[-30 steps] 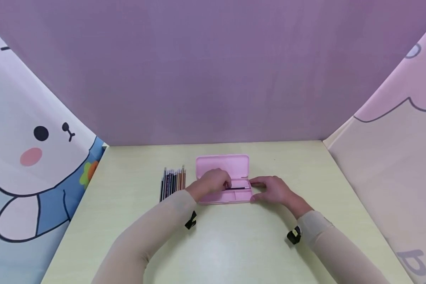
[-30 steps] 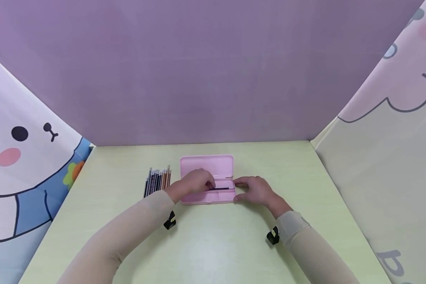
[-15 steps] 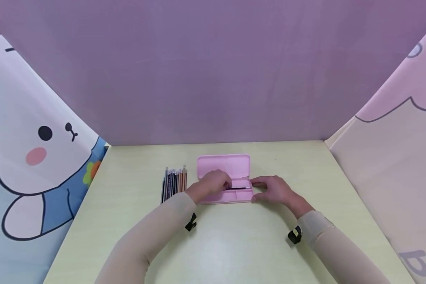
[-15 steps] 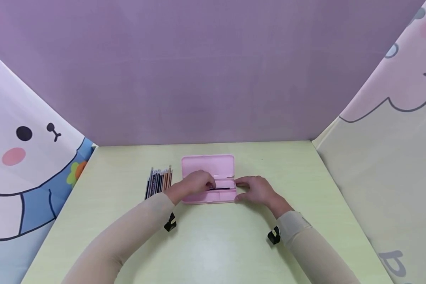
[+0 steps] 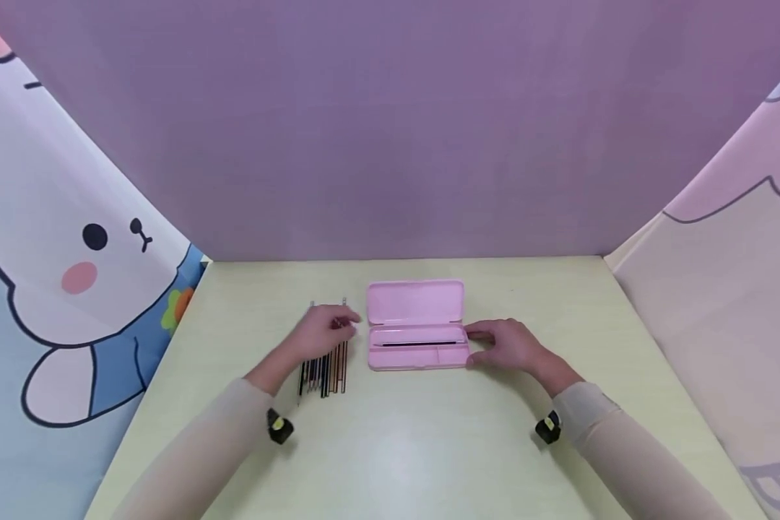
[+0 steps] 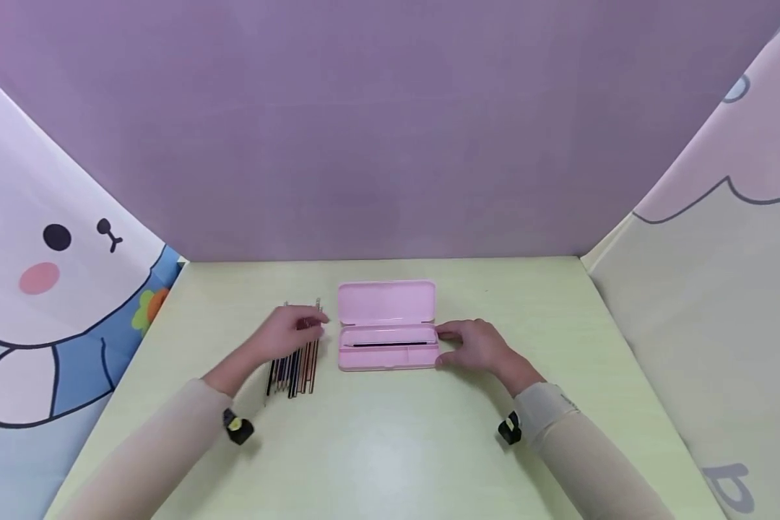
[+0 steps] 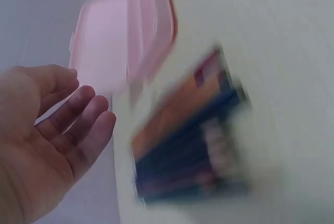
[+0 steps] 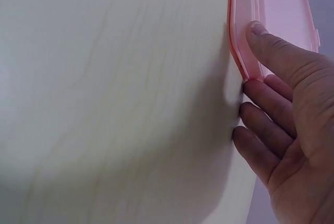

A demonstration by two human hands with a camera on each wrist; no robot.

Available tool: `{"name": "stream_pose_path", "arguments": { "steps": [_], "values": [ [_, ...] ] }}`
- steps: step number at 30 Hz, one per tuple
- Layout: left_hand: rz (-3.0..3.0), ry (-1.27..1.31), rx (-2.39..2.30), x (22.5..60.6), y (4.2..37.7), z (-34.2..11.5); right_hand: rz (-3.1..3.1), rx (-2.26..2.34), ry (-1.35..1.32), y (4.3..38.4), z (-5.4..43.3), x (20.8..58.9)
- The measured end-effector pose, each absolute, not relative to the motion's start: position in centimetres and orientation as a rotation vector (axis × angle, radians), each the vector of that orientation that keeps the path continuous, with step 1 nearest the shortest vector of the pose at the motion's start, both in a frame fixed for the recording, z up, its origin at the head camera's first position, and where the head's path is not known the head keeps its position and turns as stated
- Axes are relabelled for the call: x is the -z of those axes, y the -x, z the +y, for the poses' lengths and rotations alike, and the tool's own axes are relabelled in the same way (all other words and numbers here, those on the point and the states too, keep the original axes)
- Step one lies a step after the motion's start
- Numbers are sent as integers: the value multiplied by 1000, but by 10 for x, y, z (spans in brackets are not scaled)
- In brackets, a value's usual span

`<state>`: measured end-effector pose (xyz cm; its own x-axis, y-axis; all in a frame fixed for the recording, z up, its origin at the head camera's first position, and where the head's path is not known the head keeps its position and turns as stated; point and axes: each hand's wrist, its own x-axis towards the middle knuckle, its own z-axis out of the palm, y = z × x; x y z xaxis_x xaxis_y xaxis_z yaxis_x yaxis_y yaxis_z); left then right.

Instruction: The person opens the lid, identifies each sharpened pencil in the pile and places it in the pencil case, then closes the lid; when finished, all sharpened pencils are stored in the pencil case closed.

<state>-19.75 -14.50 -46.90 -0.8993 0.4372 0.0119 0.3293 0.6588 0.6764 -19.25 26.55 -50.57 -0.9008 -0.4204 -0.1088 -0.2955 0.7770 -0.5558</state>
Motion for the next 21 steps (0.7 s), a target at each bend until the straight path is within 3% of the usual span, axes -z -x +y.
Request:
{"name": "stream_pose_path", "arguments": {
  "steps": [6, 10, 21],
  "values": [
    [2599, -149, -1278, 481, 185, -216, 2740, 811, 576, 193, 268, 507],
    [2556, 80, -1277, 496, 177, -241, 2761, 777, 608, 193, 269, 509],
    [2605, 34, -1209, 509, 179, -233, 2754, 754, 642, 195, 268, 507]
  ]
}}
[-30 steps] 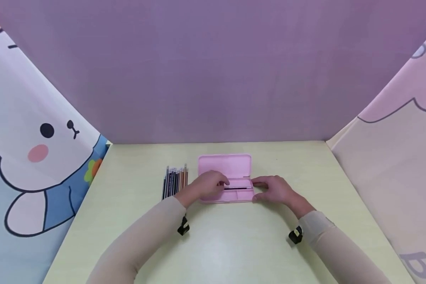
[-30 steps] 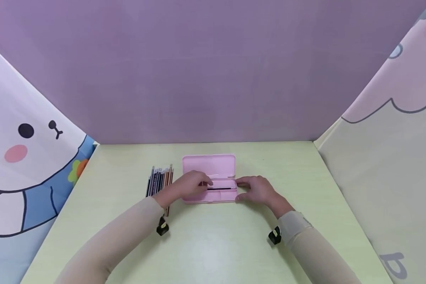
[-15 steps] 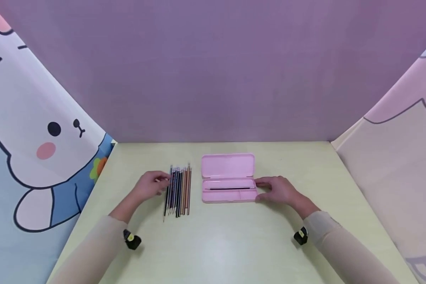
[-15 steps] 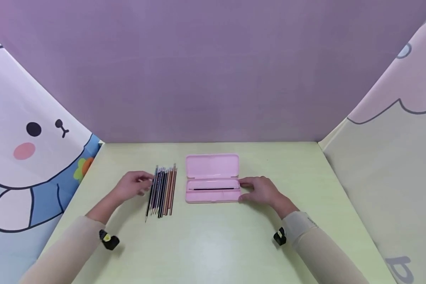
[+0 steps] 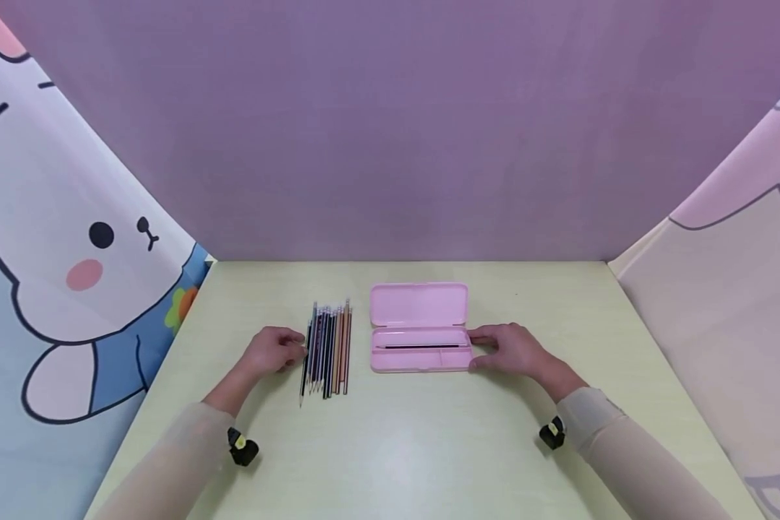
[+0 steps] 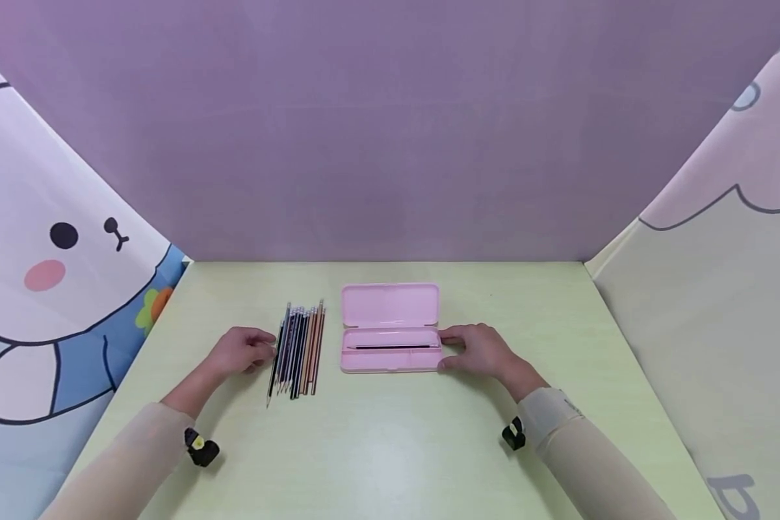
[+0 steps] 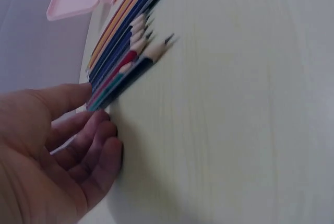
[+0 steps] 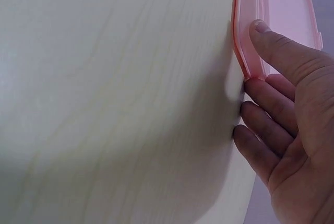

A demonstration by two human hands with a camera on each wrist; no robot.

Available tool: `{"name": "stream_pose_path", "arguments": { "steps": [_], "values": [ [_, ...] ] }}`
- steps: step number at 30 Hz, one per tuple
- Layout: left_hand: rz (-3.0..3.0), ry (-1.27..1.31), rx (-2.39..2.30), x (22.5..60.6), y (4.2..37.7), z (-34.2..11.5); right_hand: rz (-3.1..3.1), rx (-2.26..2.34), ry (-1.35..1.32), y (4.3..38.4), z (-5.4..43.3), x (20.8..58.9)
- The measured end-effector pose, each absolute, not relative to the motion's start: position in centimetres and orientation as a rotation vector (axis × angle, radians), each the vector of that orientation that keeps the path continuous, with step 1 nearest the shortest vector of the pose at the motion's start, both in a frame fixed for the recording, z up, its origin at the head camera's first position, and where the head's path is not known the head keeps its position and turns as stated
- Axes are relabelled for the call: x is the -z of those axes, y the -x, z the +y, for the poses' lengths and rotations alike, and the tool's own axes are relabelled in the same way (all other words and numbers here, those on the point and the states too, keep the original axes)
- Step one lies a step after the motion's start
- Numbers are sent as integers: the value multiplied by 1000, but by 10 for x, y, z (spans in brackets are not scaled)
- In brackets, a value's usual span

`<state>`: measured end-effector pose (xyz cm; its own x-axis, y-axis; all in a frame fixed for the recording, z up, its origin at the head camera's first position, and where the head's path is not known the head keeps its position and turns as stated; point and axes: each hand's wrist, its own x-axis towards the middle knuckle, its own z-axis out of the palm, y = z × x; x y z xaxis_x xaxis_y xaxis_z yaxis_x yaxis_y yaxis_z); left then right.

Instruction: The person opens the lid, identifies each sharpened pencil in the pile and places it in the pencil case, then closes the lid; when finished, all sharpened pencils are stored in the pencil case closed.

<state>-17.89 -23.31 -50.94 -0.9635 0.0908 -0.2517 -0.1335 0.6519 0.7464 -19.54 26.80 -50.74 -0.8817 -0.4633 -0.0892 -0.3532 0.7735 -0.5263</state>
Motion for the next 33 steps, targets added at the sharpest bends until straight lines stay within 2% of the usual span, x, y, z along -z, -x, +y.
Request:
{"name": "stream_pose_path", "arguments": {
  "steps": [10, 27, 33],
  "values": [
    [2699, 79, -1063, 505, 188, -223, 2744, 749, 624, 196, 268, 506],
    [2678, 166, -1119, 505, 183, -216, 2741, 757, 581, 196, 267, 507],
    [2727, 164, -985, 505, 181, -211, 2757, 739, 575, 194, 267, 506]
  ]
}}
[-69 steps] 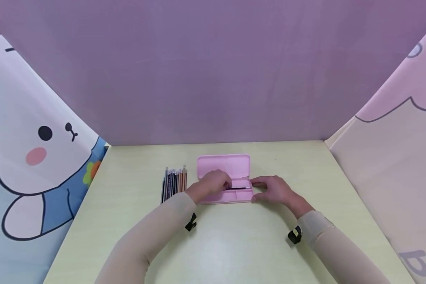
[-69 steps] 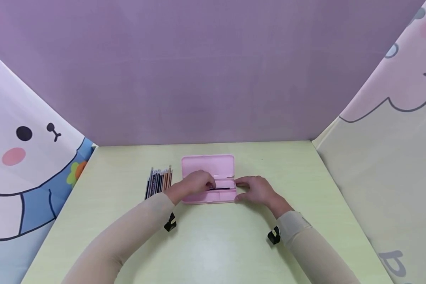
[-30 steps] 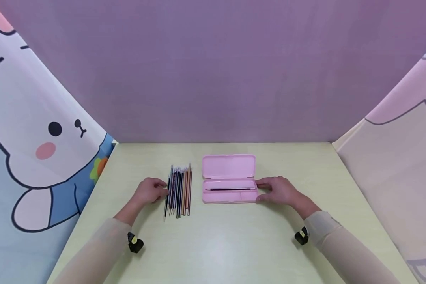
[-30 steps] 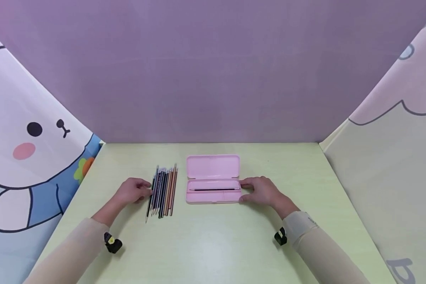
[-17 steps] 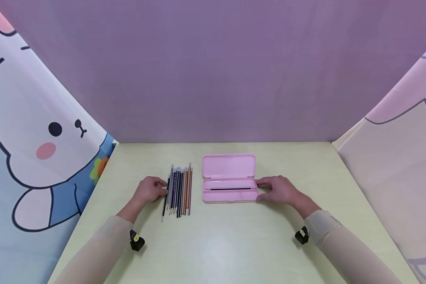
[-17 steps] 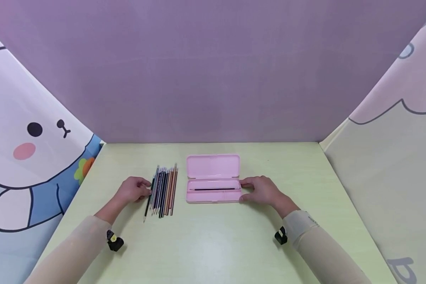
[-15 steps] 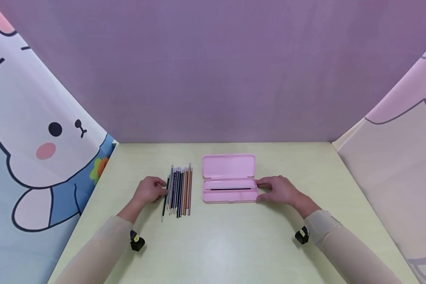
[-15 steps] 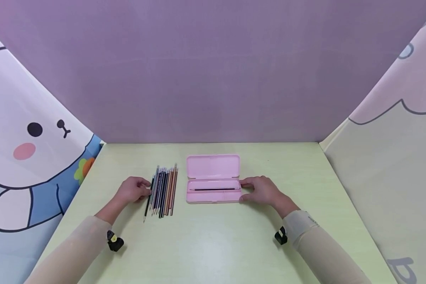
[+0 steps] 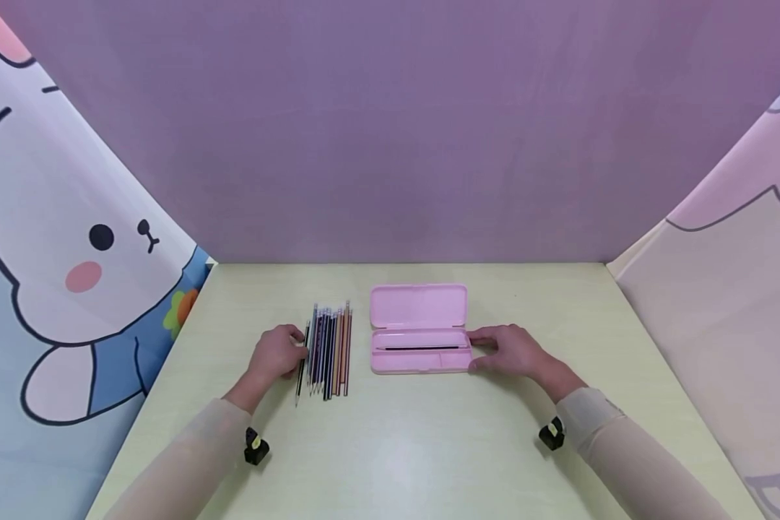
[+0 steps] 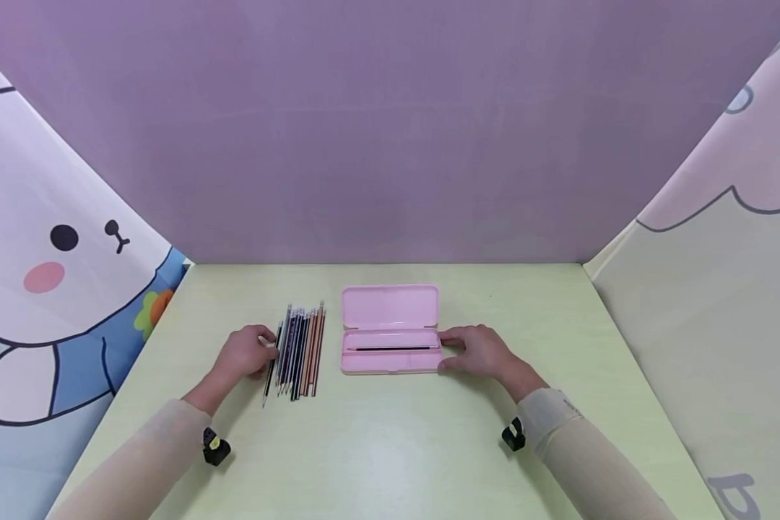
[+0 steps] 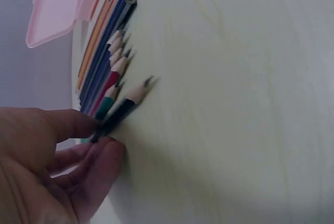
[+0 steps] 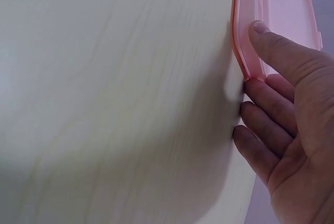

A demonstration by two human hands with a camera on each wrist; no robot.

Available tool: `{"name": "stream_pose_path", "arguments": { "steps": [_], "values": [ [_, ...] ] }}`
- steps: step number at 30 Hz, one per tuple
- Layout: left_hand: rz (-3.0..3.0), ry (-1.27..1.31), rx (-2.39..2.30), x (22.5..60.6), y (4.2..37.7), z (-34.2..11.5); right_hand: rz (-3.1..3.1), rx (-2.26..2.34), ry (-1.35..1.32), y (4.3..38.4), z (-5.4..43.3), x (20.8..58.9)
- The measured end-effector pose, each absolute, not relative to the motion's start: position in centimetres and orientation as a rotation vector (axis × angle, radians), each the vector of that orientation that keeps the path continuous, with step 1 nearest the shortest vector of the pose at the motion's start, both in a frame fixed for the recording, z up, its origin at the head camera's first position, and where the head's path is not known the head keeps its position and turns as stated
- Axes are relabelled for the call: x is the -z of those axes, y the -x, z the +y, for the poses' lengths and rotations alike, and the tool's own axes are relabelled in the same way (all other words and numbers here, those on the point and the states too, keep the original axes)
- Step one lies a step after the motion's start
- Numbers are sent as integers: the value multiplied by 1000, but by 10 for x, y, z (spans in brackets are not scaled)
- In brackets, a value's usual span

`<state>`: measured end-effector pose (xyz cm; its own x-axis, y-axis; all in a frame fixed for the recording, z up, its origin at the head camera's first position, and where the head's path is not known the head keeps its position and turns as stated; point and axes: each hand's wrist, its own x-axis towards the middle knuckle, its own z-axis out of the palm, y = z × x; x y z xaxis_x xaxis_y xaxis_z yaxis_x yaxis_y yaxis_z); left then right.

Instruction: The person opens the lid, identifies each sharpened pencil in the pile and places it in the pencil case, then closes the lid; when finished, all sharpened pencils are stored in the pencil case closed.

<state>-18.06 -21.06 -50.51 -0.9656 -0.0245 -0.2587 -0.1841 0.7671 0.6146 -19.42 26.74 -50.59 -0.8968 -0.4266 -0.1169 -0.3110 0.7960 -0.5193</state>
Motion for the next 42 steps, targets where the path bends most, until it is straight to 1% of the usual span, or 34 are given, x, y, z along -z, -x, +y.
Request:
{"name": "stream_pose_path", "arguments": {
  "steps": [5, 16, 24, 32, 42],
  "values": [
    [2738, 148, -921, 503, 180, -208, 2770, 738, 576, 193, 268, 509],
    [2772, 197, -849, 497, 178, -205, 2776, 750, 561, 192, 269, 514],
    [2878, 129, -702, 500, 177, -210, 2777, 739, 552, 192, 268, 511],
    [2936, 112, -694, 499, 177, -214, 2782, 739, 561, 192, 269, 511],
    [2815, 119, -1031, 491, 181, -225, 2765, 754, 539, 192, 267, 508]
  ]
}}
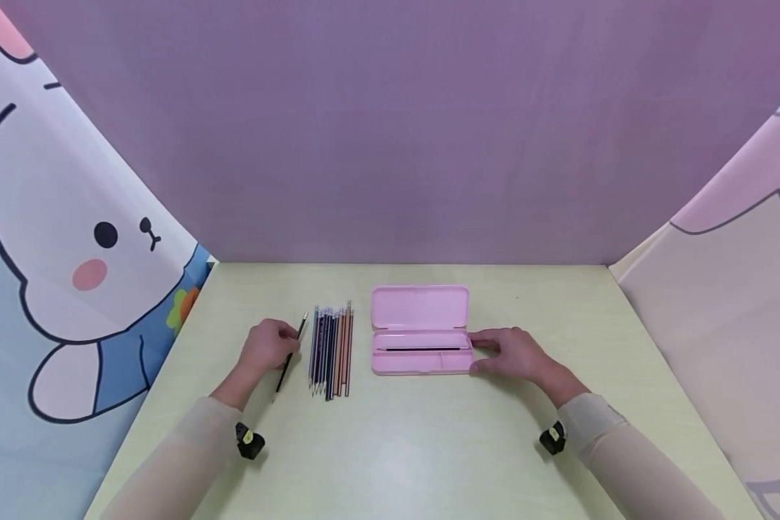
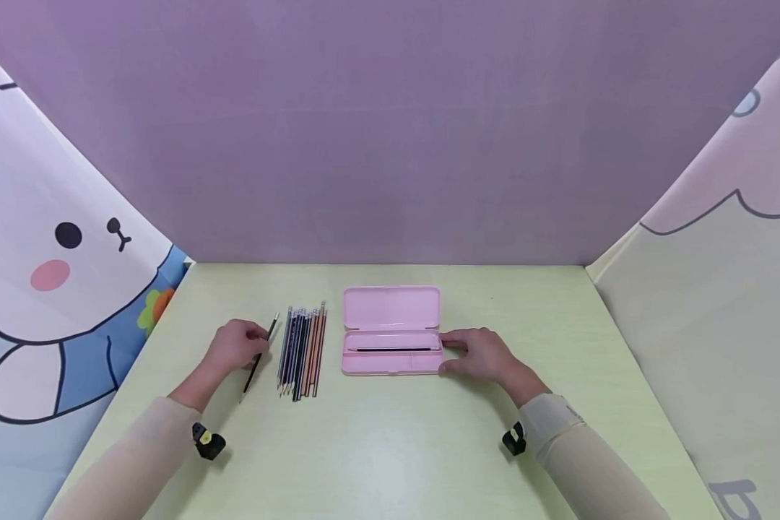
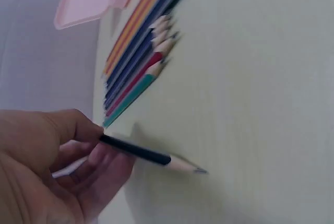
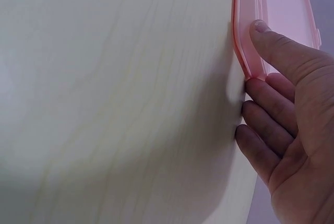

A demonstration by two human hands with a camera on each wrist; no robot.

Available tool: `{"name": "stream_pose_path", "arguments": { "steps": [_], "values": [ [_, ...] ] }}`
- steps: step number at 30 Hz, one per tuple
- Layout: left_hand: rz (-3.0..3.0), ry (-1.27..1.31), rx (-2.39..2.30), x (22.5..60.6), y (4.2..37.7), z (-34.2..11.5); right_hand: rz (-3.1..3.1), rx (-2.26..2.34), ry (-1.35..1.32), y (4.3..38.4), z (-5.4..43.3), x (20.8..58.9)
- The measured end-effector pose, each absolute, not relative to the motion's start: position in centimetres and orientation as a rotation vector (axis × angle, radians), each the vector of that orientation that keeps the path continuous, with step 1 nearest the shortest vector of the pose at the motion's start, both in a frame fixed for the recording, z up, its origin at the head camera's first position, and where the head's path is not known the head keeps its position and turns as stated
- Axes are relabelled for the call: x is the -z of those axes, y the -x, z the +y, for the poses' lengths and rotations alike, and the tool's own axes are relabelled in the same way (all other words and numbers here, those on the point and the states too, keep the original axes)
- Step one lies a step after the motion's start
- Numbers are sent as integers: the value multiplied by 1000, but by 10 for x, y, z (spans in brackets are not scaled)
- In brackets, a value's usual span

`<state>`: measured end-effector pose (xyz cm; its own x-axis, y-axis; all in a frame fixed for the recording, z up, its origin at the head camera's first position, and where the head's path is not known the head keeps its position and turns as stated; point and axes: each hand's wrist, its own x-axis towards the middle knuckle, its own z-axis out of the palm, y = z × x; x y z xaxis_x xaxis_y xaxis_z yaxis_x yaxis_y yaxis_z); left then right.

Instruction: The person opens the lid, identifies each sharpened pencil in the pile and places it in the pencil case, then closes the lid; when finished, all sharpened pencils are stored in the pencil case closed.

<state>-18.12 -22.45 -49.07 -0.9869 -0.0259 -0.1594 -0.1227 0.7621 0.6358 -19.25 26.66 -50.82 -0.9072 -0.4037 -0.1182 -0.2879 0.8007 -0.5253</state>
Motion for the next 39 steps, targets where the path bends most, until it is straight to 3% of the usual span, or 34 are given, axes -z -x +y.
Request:
{"name": "stream_pose_path", "arguments": {
  "steps": [5, 13, 23, 39],
  "values": [
    [2816, 61, -1058, 480, 185, -226, 2774, 754, 553, 192, 267, 509],
    [2914, -237, -1018, 463, 193, -210, 2782, 741, 553, 192, 268, 510],
    [2833, -566, -995, 454, 208, -148, 2766, 760, 565, 193, 270, 512],
    [2598, -832, -933, 467, 260, -55, 2742, 783, 585, 208, 274, 512]
  ]
}}
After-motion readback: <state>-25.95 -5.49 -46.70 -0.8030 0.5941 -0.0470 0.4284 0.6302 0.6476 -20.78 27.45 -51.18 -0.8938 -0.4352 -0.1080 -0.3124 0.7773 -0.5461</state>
